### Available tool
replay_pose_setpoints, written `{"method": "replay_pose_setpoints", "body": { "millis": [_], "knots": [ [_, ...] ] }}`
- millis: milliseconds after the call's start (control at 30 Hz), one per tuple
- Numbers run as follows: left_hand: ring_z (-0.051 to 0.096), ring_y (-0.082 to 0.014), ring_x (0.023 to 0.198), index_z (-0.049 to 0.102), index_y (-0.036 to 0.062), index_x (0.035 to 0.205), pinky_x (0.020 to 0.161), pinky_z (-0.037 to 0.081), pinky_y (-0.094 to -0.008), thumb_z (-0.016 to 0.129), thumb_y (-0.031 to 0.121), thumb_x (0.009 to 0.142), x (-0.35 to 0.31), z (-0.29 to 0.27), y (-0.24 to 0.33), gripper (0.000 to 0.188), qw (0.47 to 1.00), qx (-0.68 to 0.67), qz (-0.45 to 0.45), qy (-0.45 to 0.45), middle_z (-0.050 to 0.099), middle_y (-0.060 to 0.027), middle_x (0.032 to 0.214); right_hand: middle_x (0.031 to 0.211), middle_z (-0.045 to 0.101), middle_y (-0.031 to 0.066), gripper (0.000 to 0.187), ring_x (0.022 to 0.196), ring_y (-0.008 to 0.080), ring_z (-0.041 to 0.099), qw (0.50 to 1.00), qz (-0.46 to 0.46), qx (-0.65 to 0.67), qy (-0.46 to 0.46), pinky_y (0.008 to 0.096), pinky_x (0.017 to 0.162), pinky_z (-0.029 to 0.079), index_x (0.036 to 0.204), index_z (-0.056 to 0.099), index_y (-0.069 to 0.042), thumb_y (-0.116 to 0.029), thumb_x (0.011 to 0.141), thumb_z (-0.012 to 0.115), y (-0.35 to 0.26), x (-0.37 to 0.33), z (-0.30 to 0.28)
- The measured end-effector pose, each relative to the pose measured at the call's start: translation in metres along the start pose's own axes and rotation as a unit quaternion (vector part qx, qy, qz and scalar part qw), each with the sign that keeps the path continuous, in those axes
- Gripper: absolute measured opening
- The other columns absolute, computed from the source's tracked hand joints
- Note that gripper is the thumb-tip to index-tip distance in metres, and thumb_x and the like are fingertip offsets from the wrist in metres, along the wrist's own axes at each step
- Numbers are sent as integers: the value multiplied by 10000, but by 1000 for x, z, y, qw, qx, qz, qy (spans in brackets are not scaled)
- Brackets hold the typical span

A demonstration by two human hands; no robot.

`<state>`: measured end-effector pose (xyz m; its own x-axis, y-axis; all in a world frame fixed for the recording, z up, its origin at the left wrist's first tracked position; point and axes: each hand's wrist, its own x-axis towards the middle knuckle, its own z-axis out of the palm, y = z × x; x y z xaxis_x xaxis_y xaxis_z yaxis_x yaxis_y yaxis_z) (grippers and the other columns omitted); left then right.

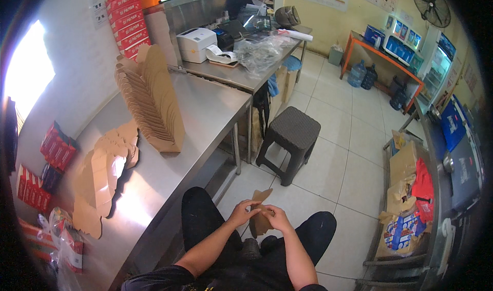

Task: The person sits and repeatedly folds flat, leaf-shaped cardboard pieces into shallow trays by hand, then stacks them on the metal table. The person handles the cardboard pieces one at a time, folding along pre-scored lines and placing the finished trays in a growing stack.

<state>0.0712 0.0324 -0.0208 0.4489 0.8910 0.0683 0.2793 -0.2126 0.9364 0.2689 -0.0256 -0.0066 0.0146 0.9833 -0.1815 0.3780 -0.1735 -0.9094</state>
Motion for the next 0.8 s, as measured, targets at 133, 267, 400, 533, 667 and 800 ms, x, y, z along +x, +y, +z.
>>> {"method": "replay_pose_setpoints", "body": {
  "millis": [133, 267, 400, 533, 667, 800],
  "knots": [
    [656, -292, 1079, 748, 84, 1131, 933, 513, -390, 793, 326, 862, -1, -2, -8, 365, 998, 66, 2, -12, 713, -138, 1142, 1005, 742, 147, 302, 920, 222, 703, 999, -32, -25, 5, 346, 828, 537, 1147, 690, -48, -186, 888, 760, 1, 1, -2],
    [704, -231, 911, 762, 37, 1061, 795, 556, -342, 809, 314, 861, 4, -5, -4, 345, 997, 49, -26, -50, 735, -117, 1037, 950, 748, 137, 311, 878, 220, 711, 999, -11, 6, 51, 352, 791, 543, 1050, 676, -37, -190, 827, 831, -4, 1, -2],
    [708, -190, 811, 770, 22, 987, 765, 544, -305, 816, 293, 856, 3, -3, -7, 305, 998, -1, -57, -12, 750, -92, 918, 873, 747, 132, 432, 811, 201, 711, 992, 43, -4, 115, 350, 736, 546, 1046, 639, -49, -249, 763, 896, -31, -3, -2],
    [674, -139, 788, 769, 39, 984, 708, 513, -277, 806, 284, 878, 7, 0, -17, 269, 981, -101, -139, 94, 741, -45, 895, 831, 734, 110, 483, 758, 158, 674, 978, 64, -11, 200, 322, 704, 529, 1079, 634, -31, -254, 752, 909, -24, 2, 3],
    [605, -88, 754, 744, 49, 981, 662, 473, -259, 795, 281, 898, 17, -7, -29, 252, 908, -315, -224, 160, 698, 14, 864, 789, 721, 73, 396, 701, 124, 630, 988, 96, 26, 119, 317, 658, 503, 988, 703, -14, -306, 788, 880, 8, 13, 0],
    [603, -84, 775, 728, 49, 954, 678, 481, -263, 794, 281, 897, 11, -14, -26, 247, 923, -265, -228, 159, 688, 8, 861, 746, 721, 88, 405, 672, 131, 625, 989, 67, -2, 131, 337, 653, 505, 914, 759, -5, -390, 818, 839, 3, 7, 4]
  ]
}}
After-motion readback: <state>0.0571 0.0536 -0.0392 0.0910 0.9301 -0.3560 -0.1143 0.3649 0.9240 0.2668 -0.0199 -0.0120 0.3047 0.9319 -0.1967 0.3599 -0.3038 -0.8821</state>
